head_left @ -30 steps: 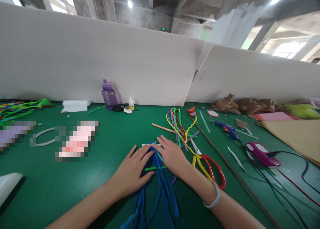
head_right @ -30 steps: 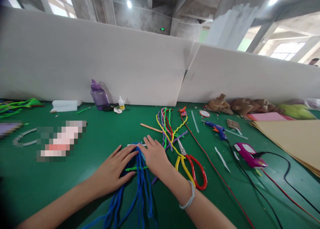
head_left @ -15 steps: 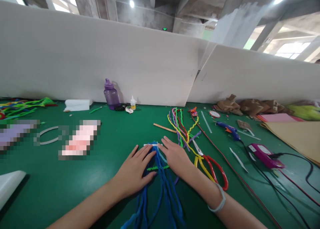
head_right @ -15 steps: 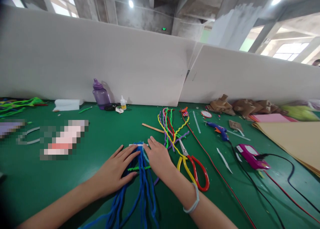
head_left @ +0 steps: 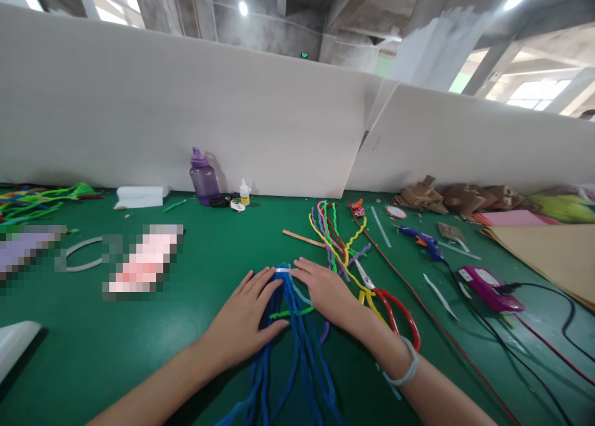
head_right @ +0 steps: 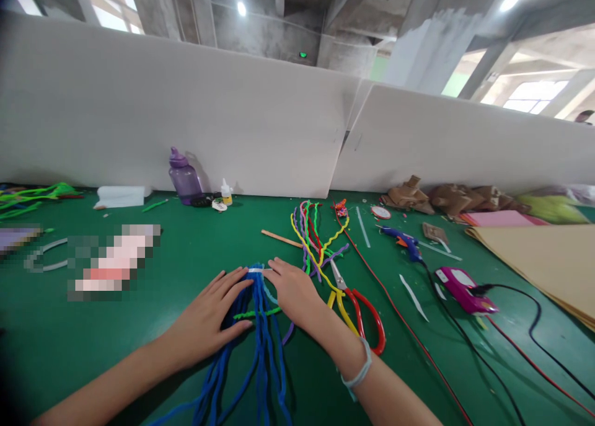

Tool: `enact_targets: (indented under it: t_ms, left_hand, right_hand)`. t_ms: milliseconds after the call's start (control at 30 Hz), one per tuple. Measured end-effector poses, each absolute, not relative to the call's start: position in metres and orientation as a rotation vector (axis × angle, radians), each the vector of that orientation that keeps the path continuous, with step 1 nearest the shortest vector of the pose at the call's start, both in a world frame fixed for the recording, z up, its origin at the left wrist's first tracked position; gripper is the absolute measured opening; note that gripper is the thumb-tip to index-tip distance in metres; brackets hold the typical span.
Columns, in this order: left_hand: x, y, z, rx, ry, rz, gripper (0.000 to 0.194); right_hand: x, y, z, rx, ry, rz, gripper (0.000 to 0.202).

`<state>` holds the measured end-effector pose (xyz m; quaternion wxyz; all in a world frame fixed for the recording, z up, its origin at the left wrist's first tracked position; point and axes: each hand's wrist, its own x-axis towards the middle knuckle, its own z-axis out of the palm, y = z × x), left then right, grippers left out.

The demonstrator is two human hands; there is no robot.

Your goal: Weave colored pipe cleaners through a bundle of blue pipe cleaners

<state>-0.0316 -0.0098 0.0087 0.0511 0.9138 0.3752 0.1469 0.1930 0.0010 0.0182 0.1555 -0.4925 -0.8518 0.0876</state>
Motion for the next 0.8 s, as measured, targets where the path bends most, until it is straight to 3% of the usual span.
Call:
enact_targets:
  t_ms: [167,300,433,567,800]
  left_hand:
    - [-0.033,-0.010,0.012,2.732,1.121,0.516,0.059]
    - [-0.035,-0.013,0.016,2.734,0.988,0.597,0.032]
    - [-0.033,-0.016,0.019,2.712,0.879,0.675,0.010]
    - [-0.031,-0.018,0.021,2.680,0.846,0.685,0.011]
    - [-0.034,-0.019,0.027,2.478,0.918,0.720,0.008]
  right_hand:
    - [0.188,0.001,0.012,-1.441,-2.396,0.207,0.052]
    - [0.185,-0.005,0.022,-1.329,-2.329,0.251,0.048]
    - [0.178,-0.018,0.036,-1.105,-2.390,0.347,0.029]
    - [0.177,-0.020,0.037,-1.008,-2.486,0.396,0.015]
    - [0.183,-0.015,0.034,-1.019,-2.482,0.439,0.013]
